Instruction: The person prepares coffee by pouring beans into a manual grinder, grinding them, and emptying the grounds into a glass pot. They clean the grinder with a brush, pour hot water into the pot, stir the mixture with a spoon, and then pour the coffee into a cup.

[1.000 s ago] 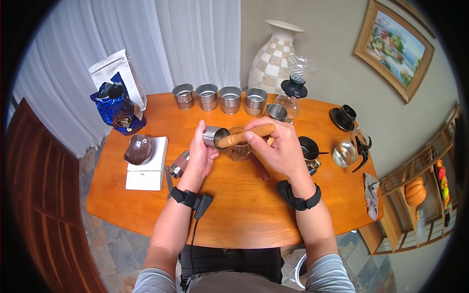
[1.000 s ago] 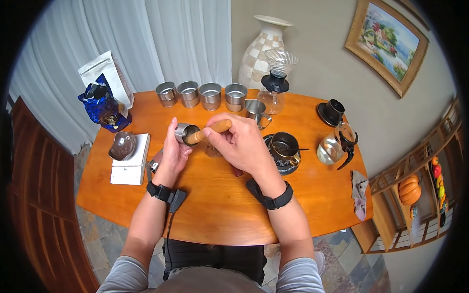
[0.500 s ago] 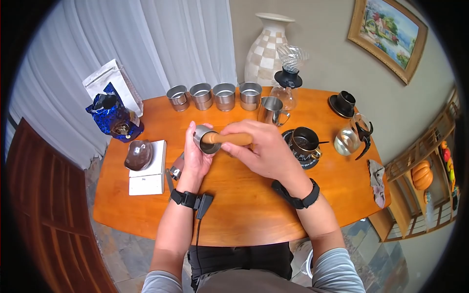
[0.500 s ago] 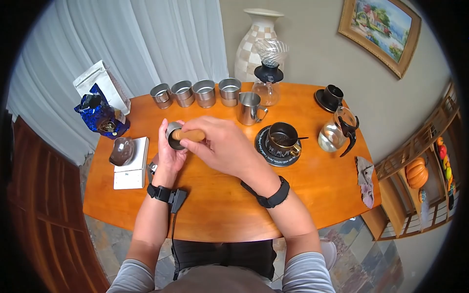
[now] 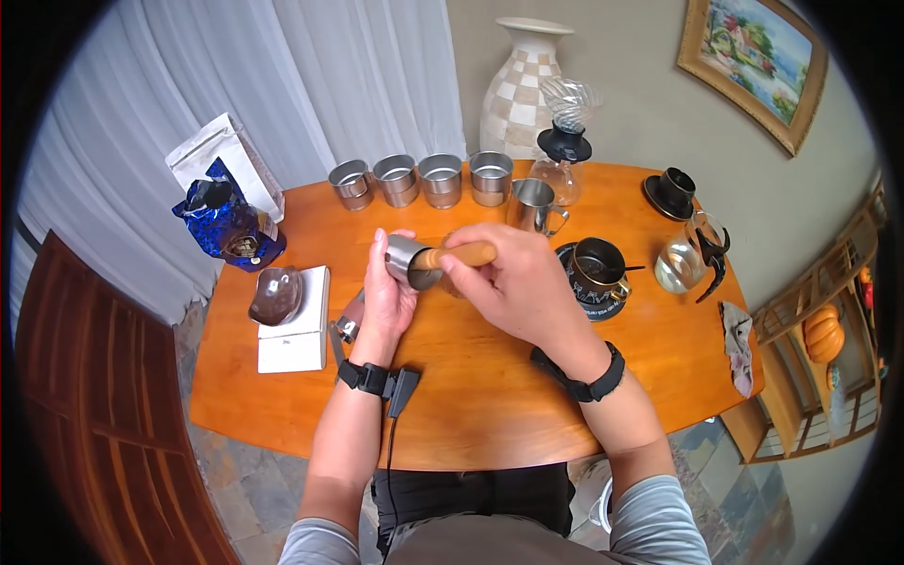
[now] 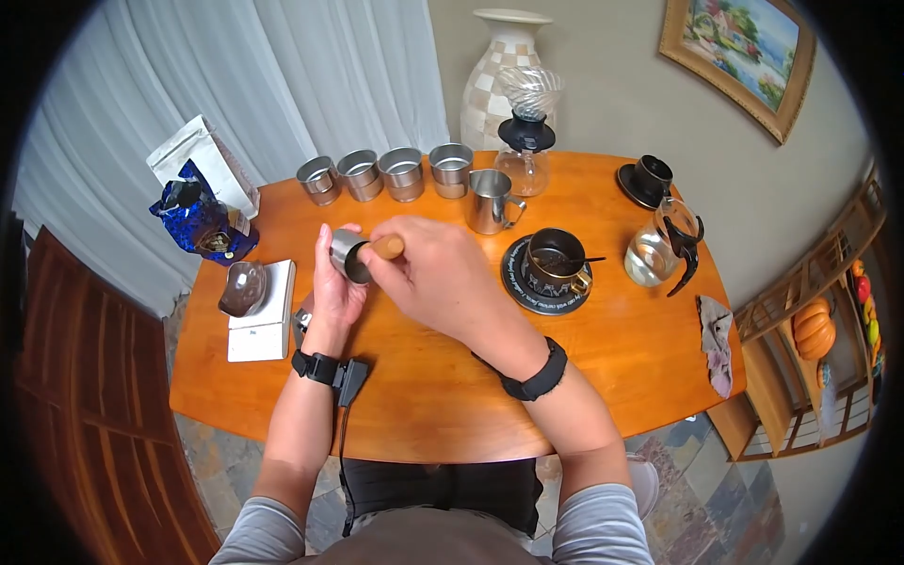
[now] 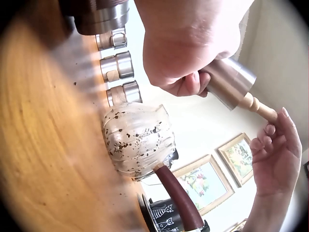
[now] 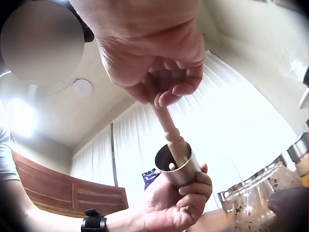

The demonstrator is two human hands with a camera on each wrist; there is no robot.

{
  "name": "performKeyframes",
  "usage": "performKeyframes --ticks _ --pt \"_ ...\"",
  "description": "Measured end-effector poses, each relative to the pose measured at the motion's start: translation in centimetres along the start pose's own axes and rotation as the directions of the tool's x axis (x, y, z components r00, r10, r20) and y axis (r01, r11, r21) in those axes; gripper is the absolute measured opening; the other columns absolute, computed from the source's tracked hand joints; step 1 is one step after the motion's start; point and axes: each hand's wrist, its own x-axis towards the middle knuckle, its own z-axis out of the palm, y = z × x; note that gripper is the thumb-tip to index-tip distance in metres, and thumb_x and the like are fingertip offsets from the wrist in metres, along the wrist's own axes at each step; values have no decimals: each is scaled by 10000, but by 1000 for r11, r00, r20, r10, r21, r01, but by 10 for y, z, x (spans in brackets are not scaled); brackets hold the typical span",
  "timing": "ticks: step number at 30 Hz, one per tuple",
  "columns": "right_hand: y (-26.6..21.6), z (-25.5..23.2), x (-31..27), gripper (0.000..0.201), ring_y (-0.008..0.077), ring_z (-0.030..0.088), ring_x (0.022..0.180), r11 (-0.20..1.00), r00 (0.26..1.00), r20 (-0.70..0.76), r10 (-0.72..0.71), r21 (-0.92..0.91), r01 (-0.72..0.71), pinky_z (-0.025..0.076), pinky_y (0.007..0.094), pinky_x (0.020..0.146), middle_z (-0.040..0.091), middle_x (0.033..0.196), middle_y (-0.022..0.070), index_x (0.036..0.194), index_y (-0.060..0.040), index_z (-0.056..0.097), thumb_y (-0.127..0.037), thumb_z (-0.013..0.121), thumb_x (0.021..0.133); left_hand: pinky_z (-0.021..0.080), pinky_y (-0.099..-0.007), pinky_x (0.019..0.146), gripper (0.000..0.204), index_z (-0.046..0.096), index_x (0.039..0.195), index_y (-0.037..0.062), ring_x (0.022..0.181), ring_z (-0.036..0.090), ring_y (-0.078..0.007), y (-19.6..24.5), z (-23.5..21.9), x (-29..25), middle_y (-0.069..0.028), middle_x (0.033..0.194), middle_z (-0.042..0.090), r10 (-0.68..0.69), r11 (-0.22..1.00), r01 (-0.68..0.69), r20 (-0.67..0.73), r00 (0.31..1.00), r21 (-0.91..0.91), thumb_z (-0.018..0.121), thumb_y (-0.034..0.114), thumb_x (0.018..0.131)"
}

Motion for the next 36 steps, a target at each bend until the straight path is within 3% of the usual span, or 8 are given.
performKeyframes --ticks 7,11,15,18,25,31,33,36 --pt "15 -5 4 183 84 585 566 937 945 -71 319 172 -303 471 267 526 645 653 76 887 40 662 -143 657 886 493 -236 600 401 521 1137 84 761 608 -124 -3 2 1 -72 951 622 146 969 -142 -4 989 203 470 457 999" --pt "30 -11 7 198 88 579 550 940 912 -228 340 69 -333 471 268 528 636 616 78 865 52 665 -146 659 874 382 -208 537 314 511 1167 102 698 486 -70 -8 8 1 -32 925 576 207 888 -165 -52 977 430 540 362 993" --pt "43 -21 10 222 73 544 530 904 835 -362 414 54 -424 442 261 508 612 589 55 845 55 663 -166 656 862 404 -205 568 317 508 1186 113 723 481 -71 -8 8 2 -7 901 530 215 845 -164 -42 976 508 573 345 979" --pt "70 -13 6 253 50 479 512 797 798 -217 562 401 -453 379 245 476 546 576 -22 826 21 659 -229 659 868 409 -207 571 337 507 1191 111 720 476 -71 -9 9 1 -9 907 530 191 856 -141 -51 980 497 579 358 973" --pt "78 -18 9 263 51 508 507 784 773 -236 589 397 -477 396 233 478 582 597 -2 835 10 654 -249 660 882 420 -213 583 354 497 1198 91 701 480 -89 -7 6 2 -35 933 556 150 898 -122 -34 988 422 562 361 979" --pt "80 -1 4 245 59 516 502 650 772 20 635 525 -549 407 238 484 599 602 17 843 18 666 -223 660 885 425 -221 593 345 487 1195 82 703 496 -93 -9 6 2 -40 951 569 124 954 -122 10 992 274 558 345 983" --pt "76 -6 3 229 62 503 514 862 845 -173 505 154 -484 401 241 489 606 610 24 848 36 669 -189 657 883 426 -221 597 336 486 1188 86 732 505 -87 -9 5 2 -38 962 566 189 927 -175 -9 982 331 566 337 980" --pt "53 -21 10 230 66 489 529 920 844 -373 386 91 -381 398 249 494 596 604 22 849 55 668 -173 658 876 429 -219 600 334 485 1189 94 770 516 -83 -8 6 2 -32 981 561 226 899 -186 -55 972 397 577 334 975"
